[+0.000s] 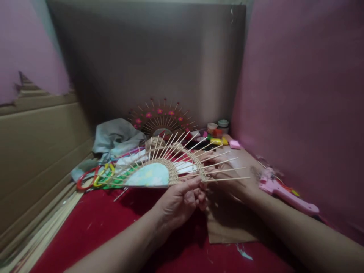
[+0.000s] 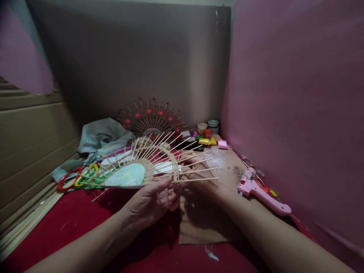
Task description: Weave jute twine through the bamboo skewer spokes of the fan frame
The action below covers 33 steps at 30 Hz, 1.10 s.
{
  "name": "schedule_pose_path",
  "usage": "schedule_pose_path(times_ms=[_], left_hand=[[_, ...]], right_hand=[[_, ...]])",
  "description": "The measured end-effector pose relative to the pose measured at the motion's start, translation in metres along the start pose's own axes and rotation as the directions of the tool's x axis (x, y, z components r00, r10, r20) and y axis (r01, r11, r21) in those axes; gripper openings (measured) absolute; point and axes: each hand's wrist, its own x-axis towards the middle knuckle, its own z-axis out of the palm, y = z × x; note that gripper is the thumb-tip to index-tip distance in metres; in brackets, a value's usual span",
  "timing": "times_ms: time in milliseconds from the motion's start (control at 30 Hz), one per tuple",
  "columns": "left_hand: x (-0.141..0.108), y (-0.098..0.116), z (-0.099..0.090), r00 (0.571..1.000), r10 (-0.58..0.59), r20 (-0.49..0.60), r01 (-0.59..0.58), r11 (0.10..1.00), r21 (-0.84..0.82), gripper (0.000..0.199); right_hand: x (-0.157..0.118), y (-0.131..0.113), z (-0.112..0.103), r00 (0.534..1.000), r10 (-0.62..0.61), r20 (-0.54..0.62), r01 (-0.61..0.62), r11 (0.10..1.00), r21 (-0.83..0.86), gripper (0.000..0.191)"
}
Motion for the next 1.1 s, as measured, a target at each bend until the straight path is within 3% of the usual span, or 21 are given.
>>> schedule_pose_path(times_ms=[100,200,267,300,400,533,667,800,900,1100], left_hand=[[0.002,0.001,-0.001,1.000,-0.006,-0.028,0.005,0.999,-0.039,0.013],[0.003,0.002,0.003,0.998,0.015,-0.063,-0.020,0.996,-0.087,0.014],[0.003,0.001,0.006,0.992,0.047,-0.114,-0.058,0.994,-0.092,0.015],[0.002,0.001,0.008,0.988,0.059,-0.141,-0.072,0.993,-0.093,0.016],[0.002,-0.004,0.010,0.985,0.051,-0.168,-0.073,0.989,-0.128,0.014],[0.003,-0.013,0.004,0.995,-0.043,-0.086,0.040,0.999,-0.030,0.012],[0.004,-0.014,-0.006,0.985,-0.171,-0.037,0.175,0.958,0.228,0.017],[0.005,-0.009,-0.010,0.987,-0.161,0.018,0.141,0.906,0.400,0.016],[0.001,-0.005,-0.005,0.983,-0.172,0.071,0.117,0.866,0.487,0.017],[-0.018,0.003,0.012,0.939,-0.309,0.149,0.160,0.779,0.606,0.018]], right_hand=[[-0.004,0.004,0.002,0.979,0.056,0.194,-0.088,0.983,0.161,0.029],[-0.007,0.002,0.003,0.916,0.078,0.393,-0.204,0.936,0.288,0.038],[-0.010,-0.001,0.006,0.900,0.087,0.428,-0.235,0.922,0.306,0.039],[-0.012,-0.003,0.009,0.900,0.098,0.424,-0.250,0.914,0.319,0.038],[-0.015,-0.005,0.025,0.946,0.181,0.270,-0.287,0.856,0.431,0.030],[-0.012,0.000,0.039,0.904,0.398,0.155,-0.413,0.717,0.561,0.035],[-0.002,0.005,0.030,0.929,0.363,0.074,-0.280,0.557,0.782,0.027],[0.006,0.009,0.010,0.922,0.387,-0.017,-0.152,0.401,0.903,0.022],[0.008,0.009,0.001,0.937,0.349,-0.008,-0.145,0.410,0.900,0.023],[0.009,0.002,-0.012,0.955,0.298,0.011,-0.162,0.486,0.859,0.025]])
